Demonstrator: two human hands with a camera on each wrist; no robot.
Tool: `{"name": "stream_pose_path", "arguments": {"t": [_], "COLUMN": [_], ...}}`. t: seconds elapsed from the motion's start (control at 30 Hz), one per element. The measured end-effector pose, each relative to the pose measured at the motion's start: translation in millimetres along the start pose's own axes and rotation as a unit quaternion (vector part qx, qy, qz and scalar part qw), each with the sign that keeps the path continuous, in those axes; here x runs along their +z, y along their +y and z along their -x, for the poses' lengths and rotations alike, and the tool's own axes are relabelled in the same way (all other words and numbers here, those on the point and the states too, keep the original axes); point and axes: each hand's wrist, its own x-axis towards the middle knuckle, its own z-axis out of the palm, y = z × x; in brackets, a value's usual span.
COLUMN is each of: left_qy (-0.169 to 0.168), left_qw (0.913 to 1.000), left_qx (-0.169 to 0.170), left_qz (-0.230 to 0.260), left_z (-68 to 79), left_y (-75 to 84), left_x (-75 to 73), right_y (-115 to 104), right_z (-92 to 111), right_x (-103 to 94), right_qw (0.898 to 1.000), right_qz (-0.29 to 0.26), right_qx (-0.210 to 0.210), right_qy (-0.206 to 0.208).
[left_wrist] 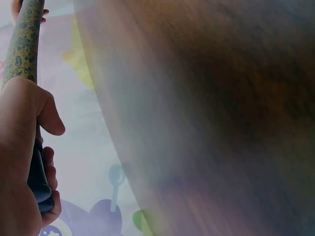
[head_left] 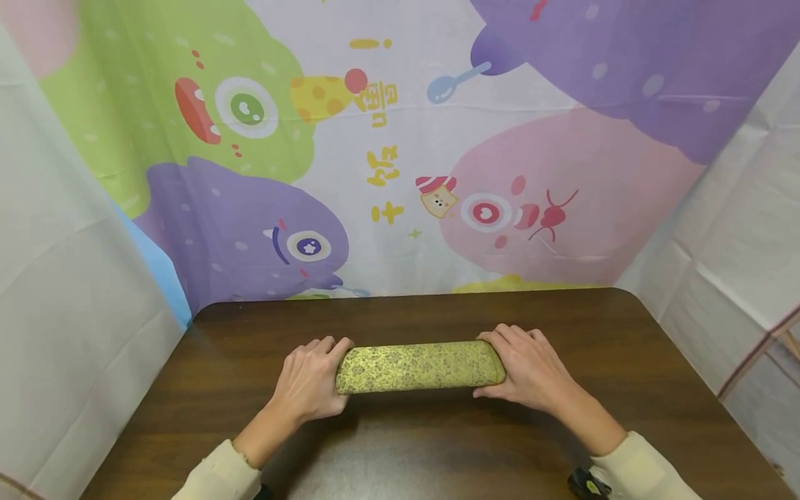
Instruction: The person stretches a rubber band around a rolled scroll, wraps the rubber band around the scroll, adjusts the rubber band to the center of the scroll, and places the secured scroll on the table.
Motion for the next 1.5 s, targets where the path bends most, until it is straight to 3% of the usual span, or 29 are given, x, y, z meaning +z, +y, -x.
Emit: {"name": "stream_pose_path", "arguments": {"t": [0.2,0.47,0.77,1.1,1.5], "left_qy": [-0.002,0.002,0.005,0.008,0.012], "left_qw": [1.0000,1.0000,0.9999,0.9998,0.9998], "left_qx": [-0.003,-0.009,-0.010,-0.011,-0.008], "left_qz": [0.003,0.003,0.009,0.015,0.011], "left_z": [1.0,3.3,6.0,4.4,4.2], "left_y": [0.7,-3.2,-3.4,-0.3,-2.9], "left_x": [0.4,-0.2,0.0,-0.9,-2.2], "right_y": [-0.7,10.2,12.8,11.1,20.7], "right_z": [0.2,4.2,4.6,4.0,10.0], "right_x": [-2.4,-7.4,-8.4,-5.3,-13.9], "right_qw": [1.000,0.998,0.996,0.997,0.989], "right_qz": [-0.003,-0.056,-0.074,-0.072,-0.135], "right_qx": [0.015,0.000,-0.022,-0.032,-0.051], "right_qy": [-0.014,-0.042,-0.032,0.008,-0.023]}}
